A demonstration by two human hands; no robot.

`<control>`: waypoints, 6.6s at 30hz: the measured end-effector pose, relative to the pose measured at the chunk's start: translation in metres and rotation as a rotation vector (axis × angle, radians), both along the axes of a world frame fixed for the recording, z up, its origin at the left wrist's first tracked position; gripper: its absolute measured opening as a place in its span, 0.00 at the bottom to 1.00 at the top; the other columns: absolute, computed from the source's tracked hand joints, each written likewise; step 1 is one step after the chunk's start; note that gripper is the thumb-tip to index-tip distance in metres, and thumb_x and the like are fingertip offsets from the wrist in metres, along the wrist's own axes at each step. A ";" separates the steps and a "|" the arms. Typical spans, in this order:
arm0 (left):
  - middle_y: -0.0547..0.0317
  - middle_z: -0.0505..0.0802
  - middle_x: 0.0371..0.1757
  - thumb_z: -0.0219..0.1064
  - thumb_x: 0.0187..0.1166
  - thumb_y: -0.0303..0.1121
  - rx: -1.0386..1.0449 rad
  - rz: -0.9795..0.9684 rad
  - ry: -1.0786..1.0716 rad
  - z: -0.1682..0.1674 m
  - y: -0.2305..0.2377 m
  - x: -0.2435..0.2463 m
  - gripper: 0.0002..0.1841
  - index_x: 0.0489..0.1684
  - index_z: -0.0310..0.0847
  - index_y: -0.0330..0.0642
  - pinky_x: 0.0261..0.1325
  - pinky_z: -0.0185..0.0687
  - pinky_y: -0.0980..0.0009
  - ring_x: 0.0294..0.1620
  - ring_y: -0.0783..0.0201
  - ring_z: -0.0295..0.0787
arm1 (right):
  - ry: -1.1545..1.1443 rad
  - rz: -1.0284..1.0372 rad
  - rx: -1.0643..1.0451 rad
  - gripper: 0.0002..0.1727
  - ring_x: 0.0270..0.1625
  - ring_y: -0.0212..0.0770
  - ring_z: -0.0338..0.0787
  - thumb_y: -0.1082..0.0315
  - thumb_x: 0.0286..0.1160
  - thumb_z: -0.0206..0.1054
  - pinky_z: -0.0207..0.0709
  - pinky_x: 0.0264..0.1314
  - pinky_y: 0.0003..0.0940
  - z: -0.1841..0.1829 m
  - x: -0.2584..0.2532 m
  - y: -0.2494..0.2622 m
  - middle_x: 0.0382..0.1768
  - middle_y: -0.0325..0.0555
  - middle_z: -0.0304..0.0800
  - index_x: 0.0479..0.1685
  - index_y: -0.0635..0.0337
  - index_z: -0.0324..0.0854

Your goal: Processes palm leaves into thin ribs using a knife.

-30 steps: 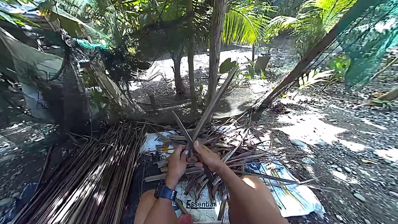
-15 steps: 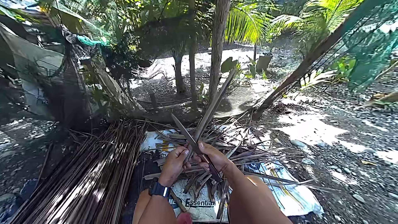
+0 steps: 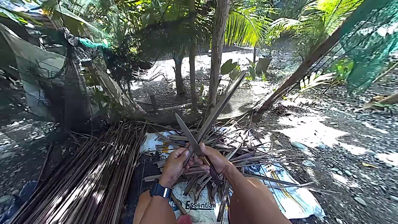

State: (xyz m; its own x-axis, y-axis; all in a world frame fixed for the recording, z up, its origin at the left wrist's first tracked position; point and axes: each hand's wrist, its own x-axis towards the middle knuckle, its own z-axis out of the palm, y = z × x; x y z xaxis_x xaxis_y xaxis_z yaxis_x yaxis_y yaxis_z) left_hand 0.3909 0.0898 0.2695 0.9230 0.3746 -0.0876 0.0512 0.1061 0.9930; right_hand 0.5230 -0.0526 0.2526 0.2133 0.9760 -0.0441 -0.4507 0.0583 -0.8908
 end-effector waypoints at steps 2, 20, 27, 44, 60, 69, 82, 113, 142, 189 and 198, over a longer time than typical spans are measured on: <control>0.63 0.91 0.26 0.52 0.90 0.23 0.019 0.014 0.009 0.000 0.000 0.000 0.12 0.40 0.82 0.34 0.32 0.86 0.79 0.25 0.74 0.88 | 0.010 0.004 -0.010 0.42 0.14 0.23 0.77 0.31 0.73 0.63 0.72 0.16 0.16 -0.001 -0.001 0.000 0.22 0.30 0.81 0.76 0.52 0.62; 0.43 0.89 0.32 0.57 0.88 0.29 0.837 0.276 0.028 0.002 -0.023 0.003 0.15 0.41 0.86 0.25 0.47 0.81 0.55 0.36 0.53 0.87 | -0.009 -0.132 -0.034 0.13 0.12 0.25 0.74 0.56 0.88 0.44 0.72 0.15 0.16 0.005 -0.012 0.005 0.20 0.33 0.78 0.51 0.54 0.66; 0.68 0.75 0.21 0.49 0.92 0.29 0.318 0.207 0.022 0.005 -0.018 0.001 0.15 0.38 0.80 0.33 0.25 0.65 0.81 0.18 0.78 0.67 | -0.193 -0.151 0.065 0.13 0.14 0.20 0.73 0.52 0.83 0.53 0.68 0.17 0.13 0.001 -0.012 0.007 0.20 0.26 0.78 0.49 0.50 0.70; 0.73 0.78 0.13 0.32 0.90 0.28 -0.771 -0.211 -0.084 0.006 0.005 -0.013 0.24 0.29 0.75 0.46 0.10 0.64 0.91 0.06 0.85 0.69 | -0.344 -0.021 0.167 0.38 0.18 0.17 0.72 0.37 0.76 0.66 0.66 0.19 0.12 -0.012 -0.006 0.007 0.23 0.21 0.77 0.76 0.55 0.68; 0.73 0.76 0.16 0.46 0.91 0.24 0.012 0.098 0.038 0.012 -0.011 -0.009 0.17 0.28 0.75 0.42 0.15 0.57 0.86 0.10 0.83 0.60 | -0.911 -0.323 -0.070 0.21 0.31 0.26 0.82 0.59 0.74 0.71 0.77 0.39 0.24 0.000 -0.011 0.008 0.36 0.43 0.89 0.53 0.70 0.84; 0.74 0.76 0.16 0.45 0.90 0.23 0.040 0.052 0.053 0.010 -0.006 -0.013 0.17 0.28 0.75 0.44 0.15 0.55 0.86 0.11 0.83 0.59 | -0.367 -0.100 -0.176 0.11 0.16 0.23 0.78 0.75 0.67 0.68 0.74 0.21 0.18 0.015 -0.008 -0.003 0.23 0.31 0.86 0.49 0.61 0.83; 0.74 0.71 0.16 0.43 0.94 0.28 0.101 -0.077 0.201 0.006 -0.004 -0.009 0.17 0.38 0.78 0.37 0.15 0.54 0.86 0.11 0.82 0.58 | -0.073 -0.315 -0.134 0.07 0.14 0.30 0.80 0.81 0.79 0.53 0.77 0.17 0.22 0.016 0.012 -0.016 0.21 0.39 0.86 0.45 0.61 0.72; 0.64 0.76 0.30 0.45 0.95 0.36 0.657 -0.233 0.329 0.012 0.036 -0.016 0.18 0.52 0.80 0.33 0.31 0.66 0.74 0.25 0.73 0.67 | 0.058 -0.540 -0.232 0.10 0.09 0.31 0.76 0.72 0.94 0.41 0.73 0.10 0.22 0.026 0.037 -0.032 0.17 0.41 0.79 0.52 0.60 0.68; 0.45 0.90 0.49 0.46 0.93 0.29 0.688 -0.226 0.243 -0.001 -0.021 0.043 0.19 0.64 0.83 0.31 0.58 0.77 0.59 0.47 0.57 0.84 | -0.042 -0.412 -0.221 0.12 0.12 0.29 0.75 0.70 0.92 0.42 0.72 0.13 0.22 0.020 0.027 -0.036 0.18 0.36 0.75 0.65 0.57 0.64; 0.46 0.87 0.32 0.51 0.92 0.31 0.882 0.009 0.211 0.009 -0.008 0.003 0.16 0.53 0.85 0.30 0.44 0.79 0.57 0.32 0.56 0.82 | 0.045 -0.089 -0.156 0.23 0.13 0.29 0.78 0.70 0.85 0.46 0.75 0.14 0.22 0.011 0.009 -0.016 0.19 0.35 0.78 0.78 0.51 0.62; 0.53 0.85 0.31 0.51 0.92 0.32 0.863 -0.072 0.256 0.012 0.013 -0.008 0.16 0.55 0.85 0.33 0.40 0.76 0.63 0.29 0.63 0.78 | 0.076 -0.254 -0.135 0.21 0.11 0.29 0.77 0.71 0.85 0.42 0.74 0.12 0.22 0.019 0.028 -0.024 0.17 0.35 0.76 0.76 0.54 0.60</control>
